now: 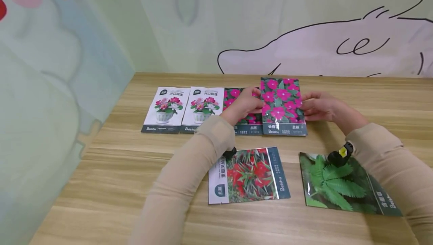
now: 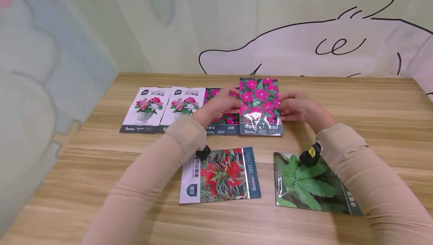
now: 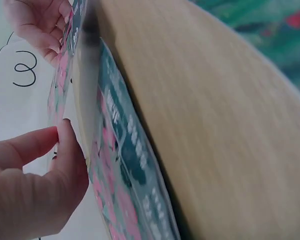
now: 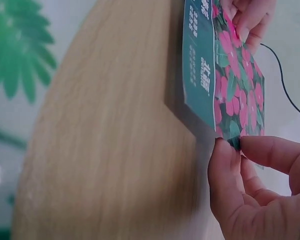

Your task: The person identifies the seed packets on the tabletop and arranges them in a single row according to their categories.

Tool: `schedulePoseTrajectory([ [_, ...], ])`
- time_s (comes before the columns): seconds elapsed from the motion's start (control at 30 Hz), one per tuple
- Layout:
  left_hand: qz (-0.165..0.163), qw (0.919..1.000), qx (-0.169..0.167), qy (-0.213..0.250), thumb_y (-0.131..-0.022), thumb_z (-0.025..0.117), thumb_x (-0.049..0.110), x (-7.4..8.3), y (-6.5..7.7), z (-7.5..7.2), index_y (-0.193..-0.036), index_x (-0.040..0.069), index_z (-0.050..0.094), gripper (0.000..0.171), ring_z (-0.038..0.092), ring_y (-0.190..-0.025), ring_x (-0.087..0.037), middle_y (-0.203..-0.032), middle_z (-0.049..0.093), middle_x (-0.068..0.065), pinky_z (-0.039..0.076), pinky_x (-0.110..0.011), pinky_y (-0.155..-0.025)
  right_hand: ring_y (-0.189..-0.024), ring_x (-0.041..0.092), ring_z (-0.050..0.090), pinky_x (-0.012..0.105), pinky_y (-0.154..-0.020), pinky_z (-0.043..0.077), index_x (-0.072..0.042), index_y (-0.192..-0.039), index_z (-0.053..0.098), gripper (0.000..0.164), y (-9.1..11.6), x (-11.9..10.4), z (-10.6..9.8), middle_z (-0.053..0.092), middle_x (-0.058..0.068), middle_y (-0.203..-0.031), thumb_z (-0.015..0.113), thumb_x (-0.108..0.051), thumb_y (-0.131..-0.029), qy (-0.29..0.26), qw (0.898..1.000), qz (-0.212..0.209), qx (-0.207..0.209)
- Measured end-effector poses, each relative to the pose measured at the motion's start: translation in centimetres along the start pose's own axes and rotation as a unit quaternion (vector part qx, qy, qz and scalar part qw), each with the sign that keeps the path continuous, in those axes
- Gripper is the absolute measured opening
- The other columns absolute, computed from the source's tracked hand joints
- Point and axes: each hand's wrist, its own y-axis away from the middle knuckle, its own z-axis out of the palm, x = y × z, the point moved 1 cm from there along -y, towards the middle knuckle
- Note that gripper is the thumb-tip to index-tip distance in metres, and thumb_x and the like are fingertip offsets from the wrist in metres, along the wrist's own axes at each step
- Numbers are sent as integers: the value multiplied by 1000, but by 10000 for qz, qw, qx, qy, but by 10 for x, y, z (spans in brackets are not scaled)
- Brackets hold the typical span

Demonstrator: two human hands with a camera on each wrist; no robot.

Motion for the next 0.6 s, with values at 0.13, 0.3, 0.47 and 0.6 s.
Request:
schedulePoseTrajectory([
  [0.13, 160, 9994, 84, -305, -87, 56, -9, 0, -1, 5, -126, -4, 43, 41, 55, -74, -16, -107, 48, -16, 55, -29, -75, -72, 16, 56, 31, -71, 56, -10, -102, 51, 22, -6, 5, -9, 59, 3, -81, 66, -7, -85, -70, 9998, -100, -132],
  [0.3, 231, 9980, 175, -553, -87, 57, -8, 0, -1, 8, -125, -3, 44, 41, 56, -72, -16, -108, 48, -17, 55, -28, -73, -72, 16, 57, 31, -71, 55, -10, -106, 48, 23, -7, 5, -10, 60, 2, -79, 61, -4, -88, -94, 9998, -5, -148],
  [0.47, 232, 9975, 190, -633, -87, 57, -7, -1, 0, 11, -126, -2, 43, 42, 56, -72, -16, -110, 48, -18, 55, -26, -72, -71, 13, 56, 29, -69, 55, -9, -111, 43, 22, -1, 1, -4, 61, -2, -77, 52, -1, -92, 192, 9997, 148, 94],
  [0.6, 263, 9974, 161, -655, -87, 57, -8, -2, 0, 12, -127, -3, 42, 42, 56, -76, -17, -114, 48, -19, 55, -27, -73, -69, 12, 56, 28, -68, 55, -6, -114, 43, 25, 2, -1, -3, 61, -2, -76, 52, 0, -92, 323, 9993, 98, 164],
])
